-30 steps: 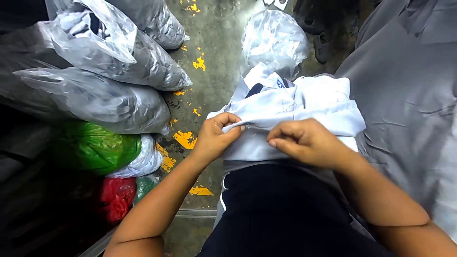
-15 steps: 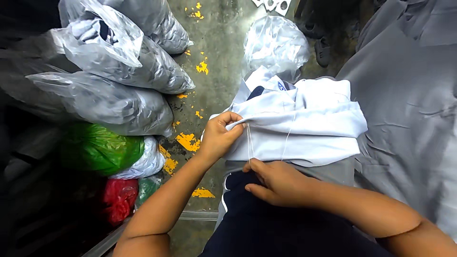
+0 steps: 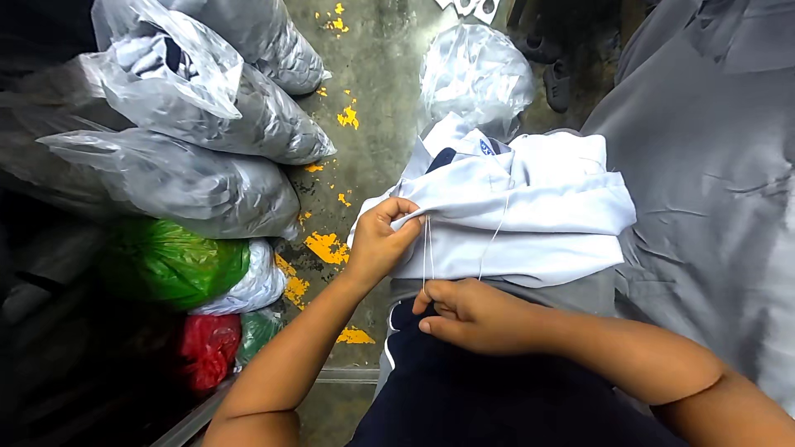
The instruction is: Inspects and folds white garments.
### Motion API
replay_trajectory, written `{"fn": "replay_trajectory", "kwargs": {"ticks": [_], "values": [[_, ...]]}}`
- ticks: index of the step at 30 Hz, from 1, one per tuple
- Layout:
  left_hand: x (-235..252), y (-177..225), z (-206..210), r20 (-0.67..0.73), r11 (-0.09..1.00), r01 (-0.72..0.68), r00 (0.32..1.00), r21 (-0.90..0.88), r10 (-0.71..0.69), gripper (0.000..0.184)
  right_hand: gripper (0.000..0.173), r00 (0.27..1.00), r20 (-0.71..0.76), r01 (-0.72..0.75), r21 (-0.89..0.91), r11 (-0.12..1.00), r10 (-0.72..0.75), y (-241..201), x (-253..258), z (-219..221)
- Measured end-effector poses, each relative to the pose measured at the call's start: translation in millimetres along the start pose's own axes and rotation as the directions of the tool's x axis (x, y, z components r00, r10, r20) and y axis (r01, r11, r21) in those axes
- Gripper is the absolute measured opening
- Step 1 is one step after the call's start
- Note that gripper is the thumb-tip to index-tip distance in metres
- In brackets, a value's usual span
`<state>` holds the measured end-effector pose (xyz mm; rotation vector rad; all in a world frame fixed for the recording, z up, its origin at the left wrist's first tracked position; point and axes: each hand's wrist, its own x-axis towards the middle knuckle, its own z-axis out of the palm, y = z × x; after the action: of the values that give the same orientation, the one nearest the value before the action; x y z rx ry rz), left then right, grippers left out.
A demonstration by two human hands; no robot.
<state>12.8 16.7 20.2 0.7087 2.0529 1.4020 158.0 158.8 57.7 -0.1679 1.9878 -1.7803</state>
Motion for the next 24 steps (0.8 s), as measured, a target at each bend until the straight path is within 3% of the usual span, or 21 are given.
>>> {"fn": "replay_trajectory", "kwargs": {"ticks": [2, 4, 9, 17, 20, 22, 24], "values": [[0.3, -0.3, 0.4, -0.004, 1.000, 0.006, 1.000, -0.004, -0.006, 0.007, 0.030, 0.969, -0.196, 0.071, -0.375, 0.924, -0.153, 8.4, 0.1, 15.6], [0.0, -0.5, 1.0, -0.001, 1.000, 0.000, 1.000, -0.010, 0.000, 0.007, 0.038, 0.926, -0.274, 0.052, -0.589, 0.806, -0.260, 14.8, 3.4, 24.1], [-1.6, -2.4, 2.1, -0.002, 0.999, -0.040, 0.999, 0.003, 0.040, 0.006, 0.040, 0.934, -0.236, 0.064, -0.629, 0.775, -0.269, 13.0, 6.4, 21.7], [-6.1, -8.0, 7.1, -0.026, 0.993, -0.114, 0.993, 0.028, 0.114, 0.003, 0.034, 0.859, -0.303, 0.102, -0.688, 0.719, -0.412, 17.8, 9.9, 31.8], [-5.9, -9.8, 6.3, -0.025, 0.992, -0.116, 0.993, 0.048, 0.117, 0.004, 0.031, 0.887, -0.323, -0.014, -0.733, 0.680, -0.330, 15.4, 8.7, 37.8], [-5.3, -11.1, 3.7, -0.014, 0.980, -0.178, 0.984, 0.092, 0.180, 0.003, 0.033, 0.940, -0.305, -0.140, -0.751, 0.645, -0.152, 3.3, 3.0, 36.8], [-5.5, -13.7, 0.0, 0.017, 0.940, -0.304, 0.952, 0.155, 0.306, 0.005, 0.046, 0.960, -0.281, -0.231, -0.776, 0.587, 0.007, -12.8, -7.3, 28.8]]}}
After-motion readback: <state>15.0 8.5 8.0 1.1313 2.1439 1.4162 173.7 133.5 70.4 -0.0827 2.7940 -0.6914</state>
